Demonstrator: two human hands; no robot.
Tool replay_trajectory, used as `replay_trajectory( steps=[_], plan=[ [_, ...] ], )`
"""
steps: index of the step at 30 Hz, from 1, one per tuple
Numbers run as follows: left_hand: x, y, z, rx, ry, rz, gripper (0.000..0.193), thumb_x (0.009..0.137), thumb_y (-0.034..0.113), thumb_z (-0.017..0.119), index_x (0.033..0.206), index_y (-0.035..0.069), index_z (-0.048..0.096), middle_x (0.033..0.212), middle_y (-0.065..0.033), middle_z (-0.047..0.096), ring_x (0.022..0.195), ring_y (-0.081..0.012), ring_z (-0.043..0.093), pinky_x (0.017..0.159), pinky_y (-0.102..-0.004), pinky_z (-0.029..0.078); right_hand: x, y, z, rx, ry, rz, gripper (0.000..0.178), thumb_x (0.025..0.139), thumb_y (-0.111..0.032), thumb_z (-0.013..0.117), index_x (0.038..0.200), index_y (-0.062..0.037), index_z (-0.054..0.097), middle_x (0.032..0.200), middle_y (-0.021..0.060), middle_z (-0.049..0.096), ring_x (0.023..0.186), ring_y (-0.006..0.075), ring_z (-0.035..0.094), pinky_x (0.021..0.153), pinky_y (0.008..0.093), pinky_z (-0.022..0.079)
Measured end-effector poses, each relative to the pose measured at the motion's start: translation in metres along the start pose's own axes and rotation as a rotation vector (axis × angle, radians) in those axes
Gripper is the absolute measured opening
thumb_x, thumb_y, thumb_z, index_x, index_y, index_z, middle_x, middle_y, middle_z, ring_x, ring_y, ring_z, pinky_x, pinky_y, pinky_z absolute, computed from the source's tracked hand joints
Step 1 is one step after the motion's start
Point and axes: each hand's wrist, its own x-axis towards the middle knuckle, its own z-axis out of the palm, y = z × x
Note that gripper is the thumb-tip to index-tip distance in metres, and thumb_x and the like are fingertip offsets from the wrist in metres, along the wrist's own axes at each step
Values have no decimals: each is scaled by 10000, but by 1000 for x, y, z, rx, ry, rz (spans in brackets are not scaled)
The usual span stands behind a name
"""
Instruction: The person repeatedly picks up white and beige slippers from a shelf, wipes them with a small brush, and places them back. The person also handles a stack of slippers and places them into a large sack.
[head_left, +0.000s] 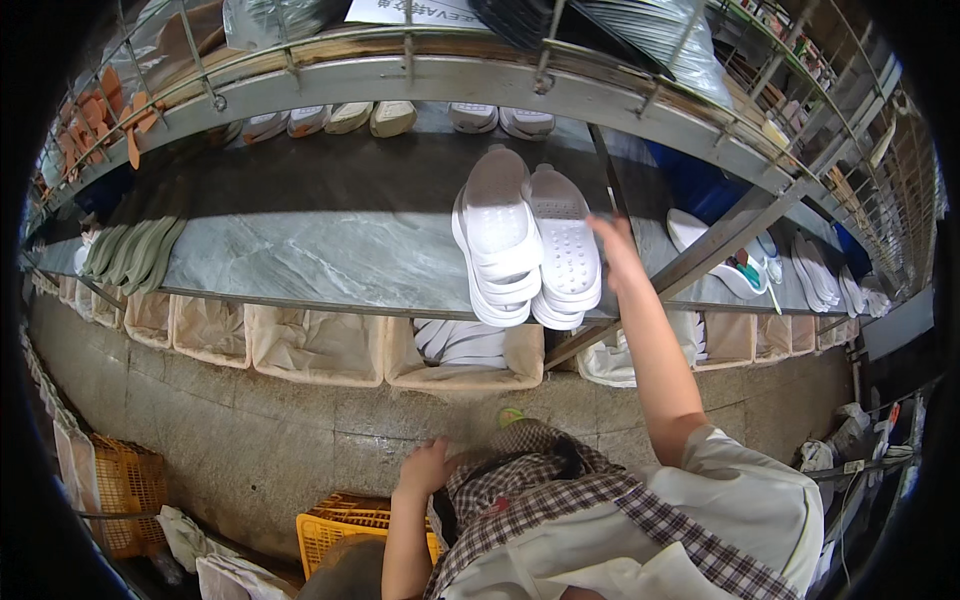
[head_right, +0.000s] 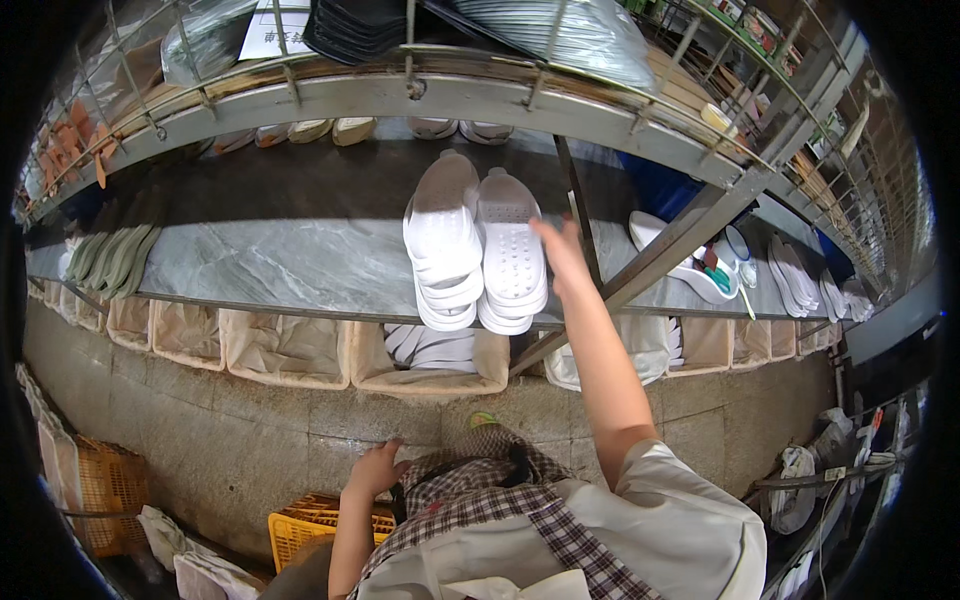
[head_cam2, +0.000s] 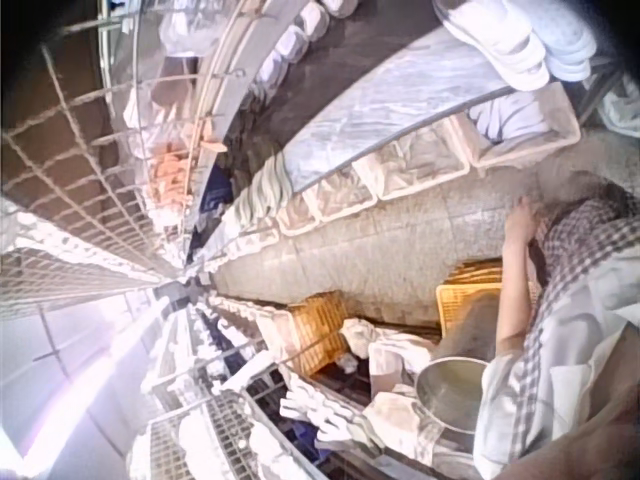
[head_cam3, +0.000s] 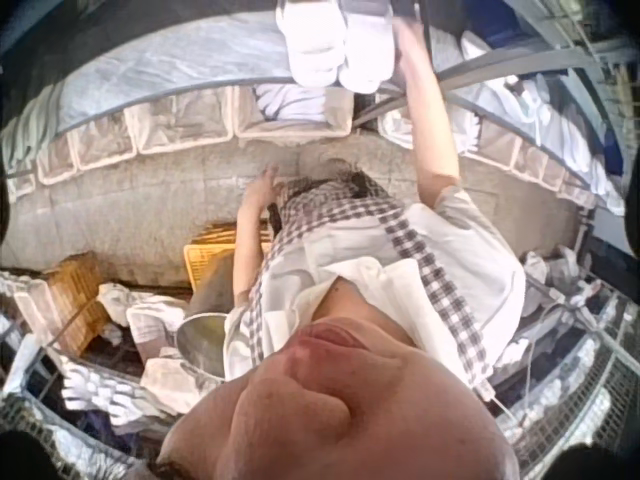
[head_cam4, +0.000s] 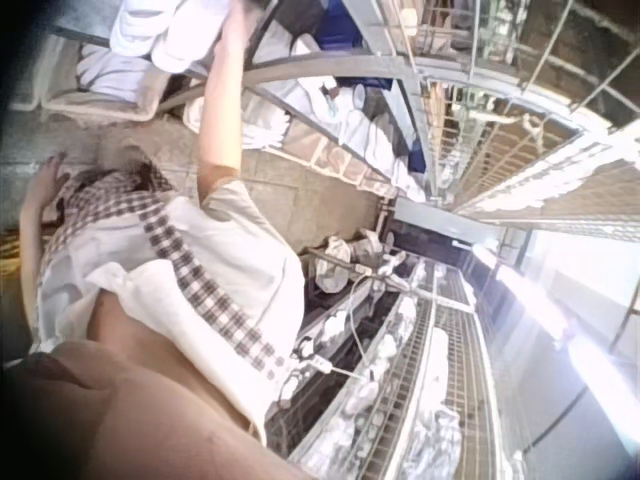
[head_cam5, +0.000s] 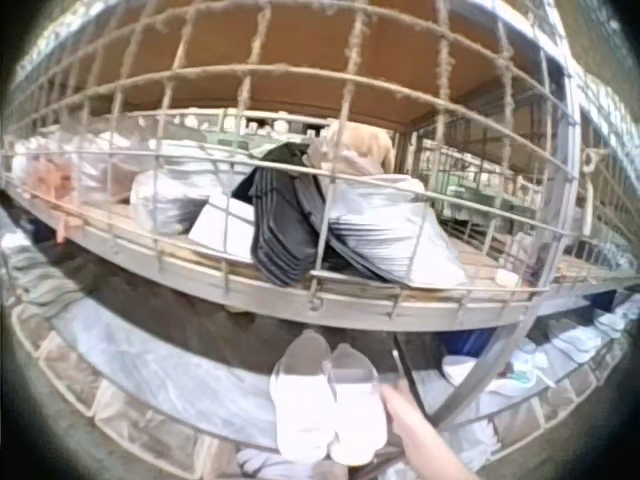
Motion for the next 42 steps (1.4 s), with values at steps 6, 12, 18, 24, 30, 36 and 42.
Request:
replay_trajectory(
  steps=[6, 12, 18, 24, 30, 36, 42],
  plan=[
    [-8, -13, 21, -91, 85, -41, 506, 832, 393, 594, 1255, 133, 493, 1121, -223, 587, 1009, -409, 575, 837, -488, 475, 177, -9, 50, -247, 231, -95, 589, 800, -279, 624, 1302, -42, 425, 1236, 157, 499, 1092, 273, 487, 910, 409, 394],
    [-22, 2, 51, -262, 207, -265, 507, 825, 405, 597, 1230, 112, 513, 1068, -215, 611, 954, -403, 598, 800, -475, 494, 336, 41, 72, -466, 59, 44, 555, 807, -282, 623, 1281, -58, 442, 1205, 152, 508, 1062, 265, 492, 885, 408, 407],
    [-26, 29, 77, -434, 188, -483, 530, 817, 402, 610, 1233, 88, 512, 1069, -224, 610, 985, -391, 590, 822, -460, 487, 412, 77, 78, -344, -32, 135, 521, 813, -286, 622, 1261, -74, 460, 1173, 147, 517, 1032, 258, 498, 860, 407, 421],
    [-27, 39, 80, -435, 177, -496, 523, 812, 375, 619, 1231, 84, 508, 1082, -215, 605, 1034, -379, 570, 834, -450, 485, 422, 49, 79, 107, -74, 109, 488, 819, -290, 621, 1240, -90, 477, 1141, 143, 525, 1002, 251, 503, 836, 406, 434],
    [-43, 17, 50, -395, 289, -370, 520, 838, 348, 609, 1263, 82, 473, 1168, -201, 559, 1066, -373, 545, 860, -435, 471, 333, -26, 117, 652, -269, 110, 454, 826, -293, 620, 1220, -106, 495, 1109, 138, 534, 971, 244, 508, 811, 405, 447],
    [-74, 4, -7, -456, 827, -178, 589, 874, 286, 617, 1360, 65, 369, 1308, -201, 450, 1144, -337, 517, 894, -417, 469, 102, -84, 176, 829, -692, 607, 298, 831, -214, 591, 1070, -43, 538, 959, 117, 554, 759, 225, 525, 596, 330, 510],
    [-106, 25, -69, -1305, 1197, 102, 788, 856, 272, 659, 1446, 72, 176, 1452, -191, 280, 1220, -301, 456, 929, -397, 448, -138, -67, 163, 637, -1161, 891, 534, 693, -62, 555, 1212, 20, 464, 1089, 172, 540, 973, 287, 548, 736, 391, 566]
  ],
)
